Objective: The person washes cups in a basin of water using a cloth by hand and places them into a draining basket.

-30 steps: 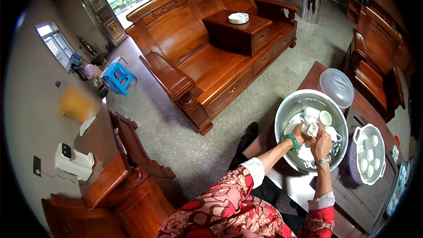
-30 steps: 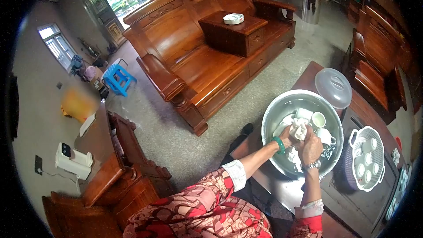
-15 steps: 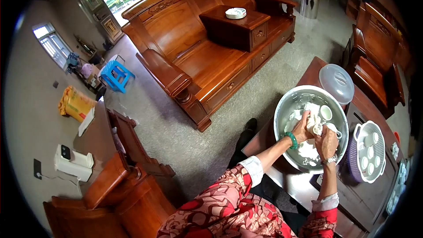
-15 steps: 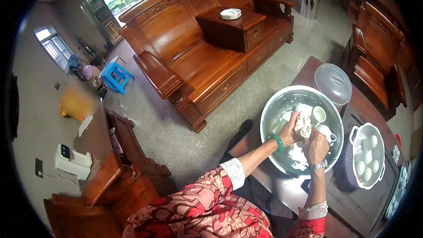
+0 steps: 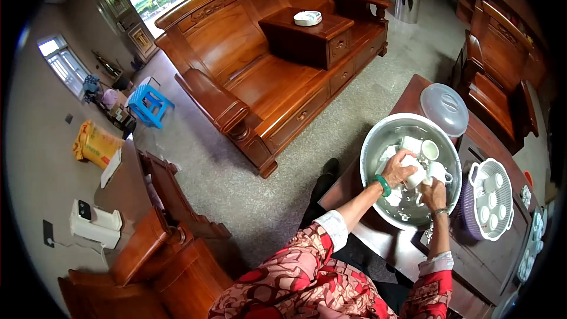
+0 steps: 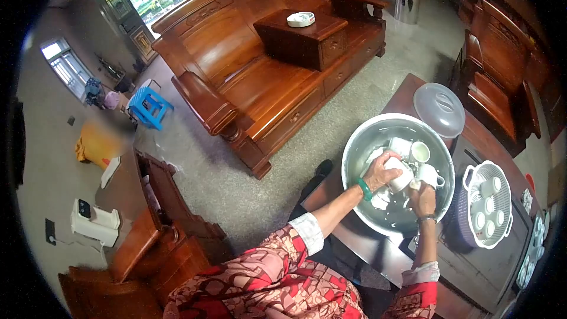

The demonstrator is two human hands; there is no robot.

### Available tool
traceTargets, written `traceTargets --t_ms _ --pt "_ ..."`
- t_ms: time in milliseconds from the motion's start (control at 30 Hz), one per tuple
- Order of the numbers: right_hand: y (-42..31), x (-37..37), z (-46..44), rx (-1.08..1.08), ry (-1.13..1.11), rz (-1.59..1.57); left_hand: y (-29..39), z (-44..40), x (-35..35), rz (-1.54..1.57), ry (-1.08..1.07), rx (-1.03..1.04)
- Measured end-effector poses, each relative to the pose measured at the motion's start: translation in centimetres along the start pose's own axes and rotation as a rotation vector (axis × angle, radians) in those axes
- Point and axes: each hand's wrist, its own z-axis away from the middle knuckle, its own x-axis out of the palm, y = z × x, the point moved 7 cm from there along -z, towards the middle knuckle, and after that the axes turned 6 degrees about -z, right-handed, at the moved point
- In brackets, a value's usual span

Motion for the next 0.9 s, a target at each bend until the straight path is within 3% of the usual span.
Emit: traceTargets --t_ms 67,133,200,233,267,300,333,400,433,467,500,533,567,600,667,733,800,900 --pt "-2.8 0.7 1.8 -0.195 0.073 0.234 0.0 0.2 -0.2 -0.067 -0.004 -0.057" --pt "-1.6 1.6 1.1 -0.167 0.004 0.202 -0.9 0.1 -0.3 -0.134 -0.009 -0.115" --pt "3.2 1.0 0.0 0.155 0.052 -0.198 -1.9 0.0 -0.4 -0.287 0.09 -0.044" --pt "0.8 -0.9 0.3 0.01 0.139 -0.08 -1.3 0.1 -0.4 -0.308 0.114 -0.018" --pt "-1.8 -1.8 1.0 0.003 0.026 -0.157 -1.3 0.3 -0.3 -0.338 0.059 -0.105" --pt "-3.1 -2.8 1.7 0.071 0.153 -0.229 -2.9 -0.2 0.0 -0.37 0.083 0.017" --pt "-5.7 -3.5 2.8 -0.022 0.152 -0.38 -2.8 -0.1 0.0 -0.321 0.084 0.011" --pt "-9.5 -4.9 4.2 -0.117 0.222 -0.192 -2.8 0.1 0.0 -0.223 0.088 -0.001" --pt "-11.6 -4.6 5.2 -0.072 0.175 -0.278 -5.6 -1.1 -0.4 -0.046 0.107 -0.092" --pt "-12.4 -4.1 5.3 -0.141 0.152 -0.169 -3.8 -0.2 -0.4 0.009 0.09 -0.207" --pt "-13.3 -3.5 5.8 -0.225 0.206 -0.061 -3.4 -0.4 -0.9 -0.039 0.144 -0.208" --pt "-14.4 -2.7 6.1 -0.325 0.247 0.042 -4.7 -1.7 -1.5 -0.096 0.153 0.012" --pt "-14.9 -1.9 6.0 -0.368 0.251 0.11 -1.5 -0.5 -1.3 -0.078 0.131 -0.079" --pt "-15.4 -1.0 5.9 -0.42 0.251 0.173 -0.4 -0.3 -1.2 -0.133 0.099 -0.04" --pt "-14.9 -0.5 4.8 -0.32 0.234 0.235 -2.7 -0.9 -1.6 -0.232 0.101 -0.048" --pt "-14.5 -1.4 3.5 -0.3 0.27 0.242 -1.8 -0.3 -1.0 0.03 0.058 -0.129" --pt "-14.0 -2.6 1.9 -0.29 0.348 0.236 -0.7 0.0 -0.8 -0.038 0.064 -0.077" --pt "-12.4 -4.2 1.1 -0.117 0.254 0.034 -1.7 -0.3 -0.8 -0.049 0.07 -0.077"
